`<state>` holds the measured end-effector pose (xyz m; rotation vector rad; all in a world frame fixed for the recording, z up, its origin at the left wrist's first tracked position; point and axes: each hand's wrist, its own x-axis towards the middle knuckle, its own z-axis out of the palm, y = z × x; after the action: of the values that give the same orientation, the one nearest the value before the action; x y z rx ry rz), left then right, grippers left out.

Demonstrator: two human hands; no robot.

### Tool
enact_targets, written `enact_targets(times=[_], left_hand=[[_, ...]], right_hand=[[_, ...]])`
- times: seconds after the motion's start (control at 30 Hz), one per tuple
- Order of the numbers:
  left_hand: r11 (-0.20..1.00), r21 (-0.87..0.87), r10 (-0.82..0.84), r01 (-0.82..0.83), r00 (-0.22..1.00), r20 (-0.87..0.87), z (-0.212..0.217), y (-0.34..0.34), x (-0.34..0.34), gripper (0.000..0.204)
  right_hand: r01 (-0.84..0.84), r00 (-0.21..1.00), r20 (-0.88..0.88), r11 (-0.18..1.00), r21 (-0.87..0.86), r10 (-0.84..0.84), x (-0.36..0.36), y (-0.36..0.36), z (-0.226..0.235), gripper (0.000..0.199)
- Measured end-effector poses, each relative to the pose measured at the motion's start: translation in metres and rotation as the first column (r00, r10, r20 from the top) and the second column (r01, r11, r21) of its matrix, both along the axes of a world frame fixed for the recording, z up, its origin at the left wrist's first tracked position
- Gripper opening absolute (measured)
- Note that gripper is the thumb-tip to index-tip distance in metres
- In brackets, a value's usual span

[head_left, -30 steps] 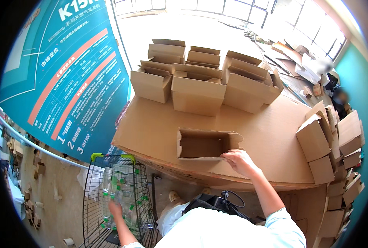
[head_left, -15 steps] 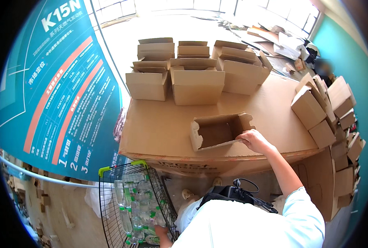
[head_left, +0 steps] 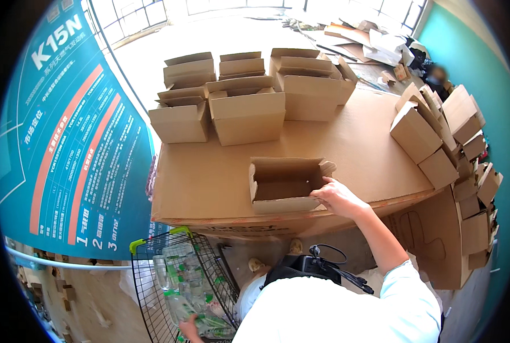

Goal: The person places empty green plastic bottles into cardboard boxes and closes the box flaps.

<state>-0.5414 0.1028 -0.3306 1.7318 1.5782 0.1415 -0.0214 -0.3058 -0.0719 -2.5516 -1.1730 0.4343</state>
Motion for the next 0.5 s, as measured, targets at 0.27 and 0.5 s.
enact_targets(times=[0.27, 0.5], left_hand=[[0.786, -0.148, 0.255, 0.601, -0.097, 0.962, 0.197, -0.025, 0.239, 0.081], [0.602, 0.404, -0.448, 0.688, -0.127, 0.885, 0.299, -0.174, 0.477, 0.078]], right_hand=[[-0.056, 0.998, 0.016, 0.993, 0.106, 0.055, 0.005, -0.022, -0.005, 0.032], [-0.097, 0.994, 0.056, 0.995, -0.007, 0.098, 0.027, -0.04, 0.01, 0.037]])
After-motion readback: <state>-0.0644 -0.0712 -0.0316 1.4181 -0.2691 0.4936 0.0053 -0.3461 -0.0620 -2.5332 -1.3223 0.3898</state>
